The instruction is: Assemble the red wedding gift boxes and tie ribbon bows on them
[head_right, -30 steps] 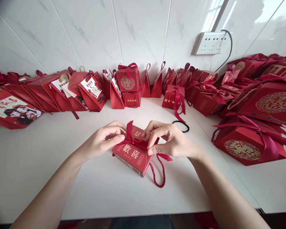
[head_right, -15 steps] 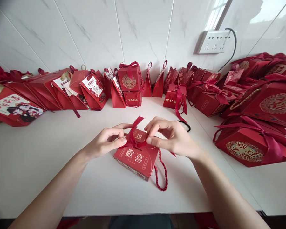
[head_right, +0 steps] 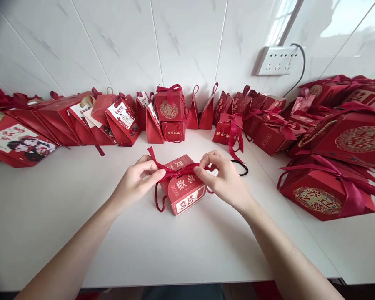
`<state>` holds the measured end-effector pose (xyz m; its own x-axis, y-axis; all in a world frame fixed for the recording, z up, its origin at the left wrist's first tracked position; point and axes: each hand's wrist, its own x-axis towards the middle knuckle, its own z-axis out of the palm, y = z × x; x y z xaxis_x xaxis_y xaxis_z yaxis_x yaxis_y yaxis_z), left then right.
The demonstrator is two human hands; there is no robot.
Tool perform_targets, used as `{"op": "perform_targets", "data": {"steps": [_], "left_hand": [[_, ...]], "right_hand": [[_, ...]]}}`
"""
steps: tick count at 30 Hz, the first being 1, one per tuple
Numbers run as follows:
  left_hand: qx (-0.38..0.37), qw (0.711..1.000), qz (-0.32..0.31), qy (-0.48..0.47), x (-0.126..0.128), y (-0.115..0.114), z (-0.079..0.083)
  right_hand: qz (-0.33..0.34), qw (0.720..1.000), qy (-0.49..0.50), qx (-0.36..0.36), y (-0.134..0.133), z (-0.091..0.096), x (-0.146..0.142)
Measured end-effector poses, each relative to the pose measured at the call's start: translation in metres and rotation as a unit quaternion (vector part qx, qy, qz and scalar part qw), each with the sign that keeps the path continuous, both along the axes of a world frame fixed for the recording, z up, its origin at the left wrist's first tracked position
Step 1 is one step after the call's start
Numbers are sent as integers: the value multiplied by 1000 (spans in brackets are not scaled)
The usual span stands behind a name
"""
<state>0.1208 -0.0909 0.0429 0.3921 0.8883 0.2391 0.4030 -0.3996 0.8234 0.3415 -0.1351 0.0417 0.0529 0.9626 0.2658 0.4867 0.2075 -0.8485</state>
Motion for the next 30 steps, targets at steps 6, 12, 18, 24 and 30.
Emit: {"op": "perform_targets", "data": {"steps": [6,12,18,24,30], "left_hand": [[35,999,31,-20,2,-4,1],[-13,998,-4,-61,1,-3,1],[-55,996,-19,-70,-2,1,0],[-83,992,-35,-84,-6,5,0],[-70,993,-28,-94,-2,1,0]], "right_hand": [[94,992,68,-58,-6,9,-2],[53,992,-27,-110,-6,12,0],[155,976,11,-155,0,13,19],[272,932,61,-231,1,12,25],[263,931,8,-254,0,14,28]]}}
